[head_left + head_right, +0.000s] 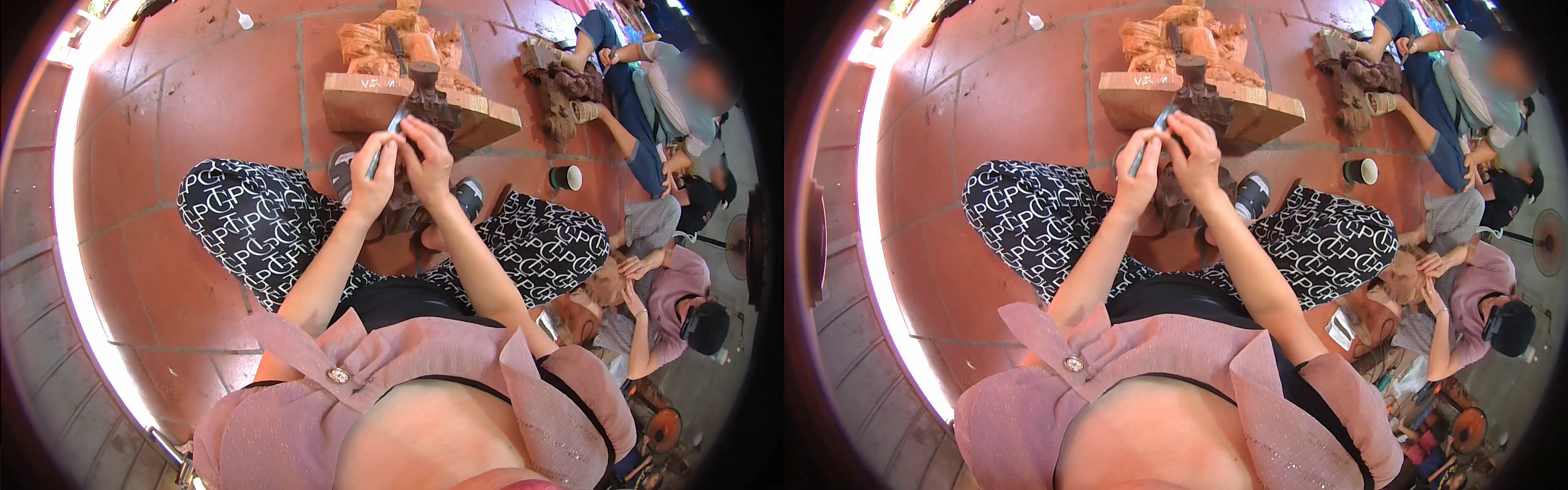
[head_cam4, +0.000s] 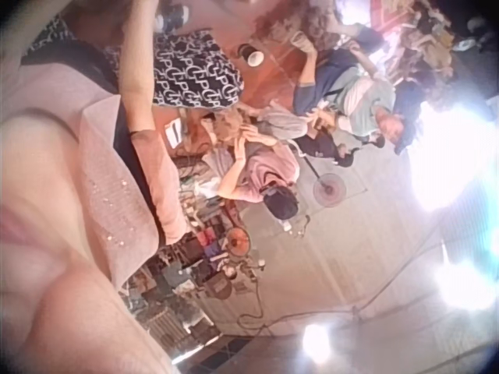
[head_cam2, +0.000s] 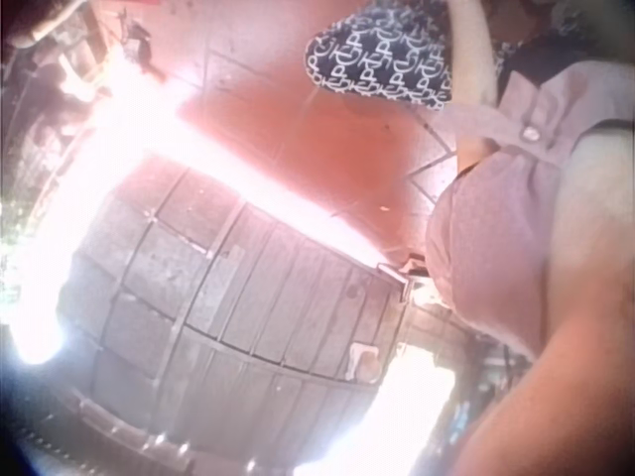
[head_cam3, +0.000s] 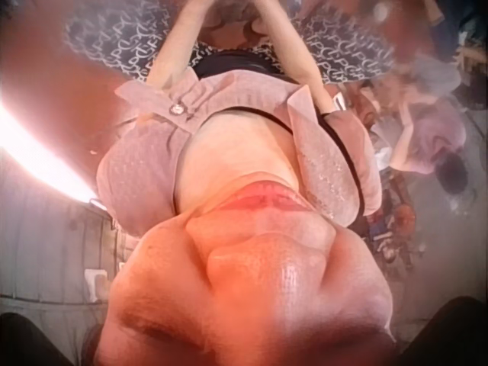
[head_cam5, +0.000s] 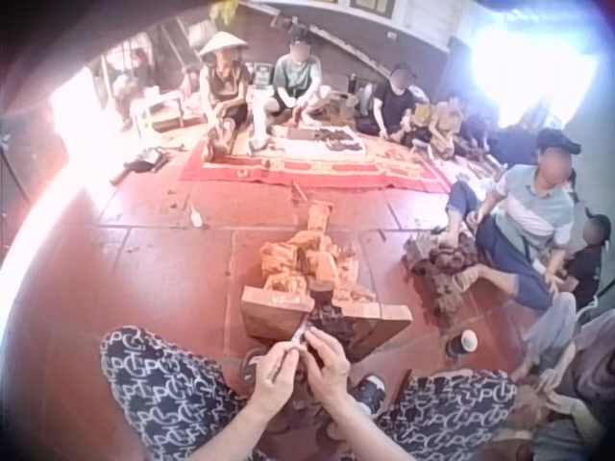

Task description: The person sits on the floor and uses a small carving knife to shape a piece of wood mounted on a wooden block. They repeatedly scrape and refine the wood surface, occasionally rotating the piece to access different sides.

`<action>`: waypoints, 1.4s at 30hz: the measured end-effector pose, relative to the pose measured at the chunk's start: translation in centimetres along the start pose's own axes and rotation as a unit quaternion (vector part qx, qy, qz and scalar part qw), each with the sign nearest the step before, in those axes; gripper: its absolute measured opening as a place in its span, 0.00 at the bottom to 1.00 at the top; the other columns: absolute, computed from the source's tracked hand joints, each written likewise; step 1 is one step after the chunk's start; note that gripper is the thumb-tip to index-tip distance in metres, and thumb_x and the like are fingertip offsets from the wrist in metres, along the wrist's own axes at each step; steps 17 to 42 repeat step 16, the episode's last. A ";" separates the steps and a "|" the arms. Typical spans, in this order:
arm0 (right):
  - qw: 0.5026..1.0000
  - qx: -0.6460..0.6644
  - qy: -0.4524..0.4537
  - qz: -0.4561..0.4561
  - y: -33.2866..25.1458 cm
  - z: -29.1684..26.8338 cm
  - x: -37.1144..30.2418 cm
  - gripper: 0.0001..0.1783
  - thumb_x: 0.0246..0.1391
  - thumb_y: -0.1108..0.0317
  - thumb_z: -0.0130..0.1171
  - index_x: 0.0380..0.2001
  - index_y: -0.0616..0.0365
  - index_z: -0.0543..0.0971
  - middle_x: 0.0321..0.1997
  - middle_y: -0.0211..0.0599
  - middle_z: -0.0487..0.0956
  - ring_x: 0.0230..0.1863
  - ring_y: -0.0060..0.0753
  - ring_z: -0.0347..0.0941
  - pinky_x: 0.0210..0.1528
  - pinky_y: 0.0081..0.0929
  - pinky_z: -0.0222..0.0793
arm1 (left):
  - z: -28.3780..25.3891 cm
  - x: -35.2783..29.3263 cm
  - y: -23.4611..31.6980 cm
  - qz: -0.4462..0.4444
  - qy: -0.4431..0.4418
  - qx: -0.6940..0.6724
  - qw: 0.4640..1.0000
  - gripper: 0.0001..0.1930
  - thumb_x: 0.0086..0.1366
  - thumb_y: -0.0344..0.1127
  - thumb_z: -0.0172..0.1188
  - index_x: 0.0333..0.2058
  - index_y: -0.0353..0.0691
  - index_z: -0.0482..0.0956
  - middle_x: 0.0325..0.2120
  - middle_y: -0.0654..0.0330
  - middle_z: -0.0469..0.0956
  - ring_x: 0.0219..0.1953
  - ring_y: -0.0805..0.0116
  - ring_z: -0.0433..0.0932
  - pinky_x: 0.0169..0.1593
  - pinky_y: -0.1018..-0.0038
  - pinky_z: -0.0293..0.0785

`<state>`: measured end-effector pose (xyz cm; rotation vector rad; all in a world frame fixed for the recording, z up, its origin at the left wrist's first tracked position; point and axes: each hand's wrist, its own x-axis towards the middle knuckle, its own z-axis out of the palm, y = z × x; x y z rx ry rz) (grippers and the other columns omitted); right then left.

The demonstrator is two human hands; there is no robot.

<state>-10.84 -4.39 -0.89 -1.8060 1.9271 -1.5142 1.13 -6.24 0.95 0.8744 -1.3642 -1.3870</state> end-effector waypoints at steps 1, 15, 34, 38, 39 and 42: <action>0.999 -0.027 -0.013 -0.030 -0.2 -0.1 -0.7 0.16 0.45 0.72 0.63 0.41 0.59 0.79 0.46 0.43 0.78 0.49 0.44 0.73 0.53 0.34 0.67 | -0.3 -0.8 -0.5 0.000 0.005 0.002 1.000 0.07 0.66 0.28 0.47 0.36 0.35 0.75 0.31 0.66 0.76 0.32 0.80 0.71 0.39 0.81 0.68; 0.998 0.024 -0.047 0.045 -1.3 -0.3 -0.4 0.21 0.48 0.72 0.60 0.48 0.57 0.76 0.53 0.45 0.73 0.54 0.46 0.70 0.55 0.35 0.65 | -2.2 1.2 -1.9 -0.157 -0.037 -0.192 0.968 0.09 0.69 0.34 0.47 0.42 0.38 0.73 0.43 0.59 0.75 0.46 0.70 0.73 0.50 0.69 0.71; 0.997 0.022 -0.038 0.056 -1.4 -0.2 0.4 0.21 0.48 0.71 0.60 0.48 0.56 0.76 0.53 0.44 0.73 0.54 0.46 0.70 0.55 0.35 0.65 | -1.7 2.1 -1.4 -0.158 -0.038 -0.213 0.963 0.09 0.69 0.34 0.47 0.42 0.38 0.73 0.43 0.59 0.75 0.47 0.70 0.73 0.50 0.69 0.71; 0.997 0.022 -0.038 0.056 -1.4 -0.2 0.4 0.21 0.48 0.71 0.60 0.48 0.56 0.76 0.53 0.44 0.73 0.54 0.46 0.70 0.55 0.35 0.65 | -1.7 2.1 -1.4 -0.158 -0.038 -0.213 0.963 0.09 0.69 0.34 0.47 0.42 0.38 0.73 0.43 0.59 0.75 0.47 0.70 0.73 0.50 0.69 0.71; 0.997 0.022 -0.038 0.056 -1.4 -0.2 0.4 0.21 0.48 0.71 0.60 0.48 0.56 0.76 0.53 0.44 0.73 0.54 0.46 0.70 0.55 0.35 0.65 | -1.7 2.1 -1.4 -0.158 -0.038 -0.213 0.963 0.09 0.69 0.34 0.47 0.42 0.38 0.73 0.43 0.59 0.75 0.47 0.70 0.73 0.50 0.69 0.71; 0.997 0.022 -0.038 0.056 -1.4 -0.2 0.4 0.21 0.48 0.71 0.60 0.48 0.56 0.76 0.53 0.44 0.73 0.54 0.46 0.70 0.55 0.35 0.65 | -1.7 2.1 -1.4 -0.158 -0.038 -0.213 0.963 0.09 0.69 0.34 0.47 0.42 0.38 0.73 0.43 0.59 0.75 0.47 0.70 0.73 0.50 0.69 0.71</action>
